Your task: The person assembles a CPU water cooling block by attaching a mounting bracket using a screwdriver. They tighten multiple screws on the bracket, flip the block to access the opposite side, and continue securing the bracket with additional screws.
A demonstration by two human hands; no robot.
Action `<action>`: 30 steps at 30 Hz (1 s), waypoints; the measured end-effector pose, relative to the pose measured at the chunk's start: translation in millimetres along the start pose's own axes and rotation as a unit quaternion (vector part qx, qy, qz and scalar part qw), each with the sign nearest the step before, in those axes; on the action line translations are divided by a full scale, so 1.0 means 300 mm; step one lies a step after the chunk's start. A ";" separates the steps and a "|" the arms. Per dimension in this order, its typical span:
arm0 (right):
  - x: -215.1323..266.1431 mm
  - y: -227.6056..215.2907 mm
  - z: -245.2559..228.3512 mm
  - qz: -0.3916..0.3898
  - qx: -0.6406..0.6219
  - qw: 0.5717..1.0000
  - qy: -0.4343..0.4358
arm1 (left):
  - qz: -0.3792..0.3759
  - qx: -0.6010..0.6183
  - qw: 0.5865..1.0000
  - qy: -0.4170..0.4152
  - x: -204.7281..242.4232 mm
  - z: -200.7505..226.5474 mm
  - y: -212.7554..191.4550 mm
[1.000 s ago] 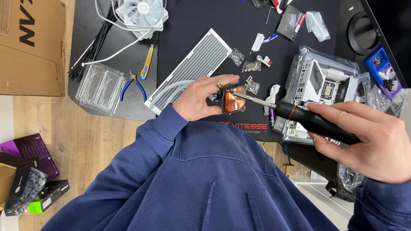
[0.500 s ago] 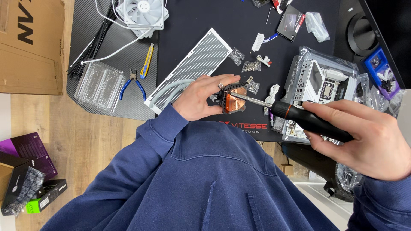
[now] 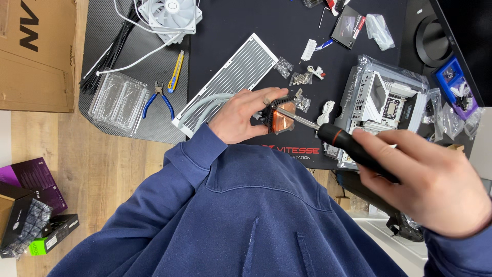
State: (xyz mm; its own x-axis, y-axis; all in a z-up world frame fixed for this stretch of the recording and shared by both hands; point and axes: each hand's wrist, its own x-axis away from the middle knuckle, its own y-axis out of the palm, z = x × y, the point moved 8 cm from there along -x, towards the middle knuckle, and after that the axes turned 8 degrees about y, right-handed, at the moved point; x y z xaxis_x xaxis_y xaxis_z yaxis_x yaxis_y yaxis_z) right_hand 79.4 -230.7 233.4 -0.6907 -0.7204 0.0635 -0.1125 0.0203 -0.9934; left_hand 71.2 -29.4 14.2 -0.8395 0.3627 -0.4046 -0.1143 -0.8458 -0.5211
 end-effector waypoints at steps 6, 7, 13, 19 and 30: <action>-0.002 0.011 -0.116 0.015 0.267 0.947 -0.176 | 0.014 -0.012 1.000 0.020 0.000 -0.005 -0.011; -0.012 0.015 -0.116 0.014 0.242 0.953 -0.181 | 0.014 -0.005 1.000 0.012 0.005 -0.014 -0.005; -0.144 0.047 0.091 -0.155 -0.125 0.948 0.247 | 0.034 -0.014 0.999 0.006 0.006 -0.044 0.011; -0.075 0.017 -0.039 0.032 0.219 0.936 -0.273 | 0.046 -0.011 0.999 0.011 -0.008 -0.044 0.008; -0.127 0.038 0.084 -0.087 -0.026 0.996 -0.012 | 0.025 -0.074 0.997 0.012 0.003 -0.039 0.065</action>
State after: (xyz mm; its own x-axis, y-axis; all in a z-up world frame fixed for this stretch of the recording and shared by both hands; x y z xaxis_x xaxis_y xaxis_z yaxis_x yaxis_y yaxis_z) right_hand 122.4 -220.4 217.3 -0.6406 -0.7319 0.2323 -0.2676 -0.0708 -0.9609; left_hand 74.6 -41.1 -5.2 -0.8289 0.3323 -0.4501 0.0084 -0.7970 -0.6039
